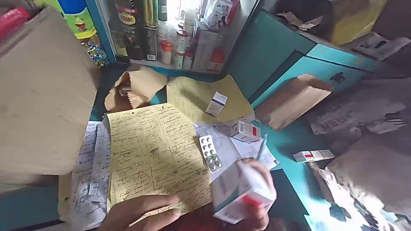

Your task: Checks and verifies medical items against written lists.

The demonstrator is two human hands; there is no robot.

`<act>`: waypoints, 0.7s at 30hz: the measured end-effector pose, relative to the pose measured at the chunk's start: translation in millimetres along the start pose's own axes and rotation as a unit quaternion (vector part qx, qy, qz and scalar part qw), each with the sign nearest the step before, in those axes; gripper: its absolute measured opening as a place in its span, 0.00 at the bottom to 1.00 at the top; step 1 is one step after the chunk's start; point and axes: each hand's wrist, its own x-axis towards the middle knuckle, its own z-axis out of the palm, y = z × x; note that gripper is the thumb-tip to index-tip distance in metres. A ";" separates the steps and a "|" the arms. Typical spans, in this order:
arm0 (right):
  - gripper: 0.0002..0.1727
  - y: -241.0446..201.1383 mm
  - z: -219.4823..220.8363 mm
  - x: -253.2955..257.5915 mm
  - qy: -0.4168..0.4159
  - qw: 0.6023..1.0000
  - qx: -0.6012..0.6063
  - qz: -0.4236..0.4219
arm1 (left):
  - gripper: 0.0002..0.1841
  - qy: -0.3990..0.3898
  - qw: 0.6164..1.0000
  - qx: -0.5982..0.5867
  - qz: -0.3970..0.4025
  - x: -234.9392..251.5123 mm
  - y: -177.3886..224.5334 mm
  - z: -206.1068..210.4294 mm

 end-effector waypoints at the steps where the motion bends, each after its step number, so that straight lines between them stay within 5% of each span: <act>1: 0.32 -4.0 5.5 -4.7 -0.042 0.999 -0.007 -0.007 | 0.25 -0.012 1.000 -0.017 -0.020 0.9 0.3 5.9; 5: 0.32 -5.6 31.3 -18.6 -0.171 0.984 0.046 -0.015 | 0.39 -0.052 0.996 -0.072 -0.032 2.3 -6.4 18.1; 8: 0.34 -4.5 37.5 -20.4 -0.200 0.976 0.090 0.008 | 0.33 -0.007 0.999 -0.052 -0.005 2.6 -6.2 21.1; 12: 0.39 -3.3 38.6 -21.3 -0.184 0.981 0.048 0.033 | 0.29 0.060 0.998 0.036 0.007 2.7 -5.1 23.4; 18: 0.33 -2.4 37.8 -28.9 -0.121 0.987 0.073 0.072 | 0.32 0.131 0.989 0.070 0.017 3.3 -8.4 34.1; 21: 0.41 -4.4 40.5 -32.7 -0.132 0.982 0.099 0.089 | 0.35 0.143 0.984 0.108 0.020 4.9 -7.1 40.6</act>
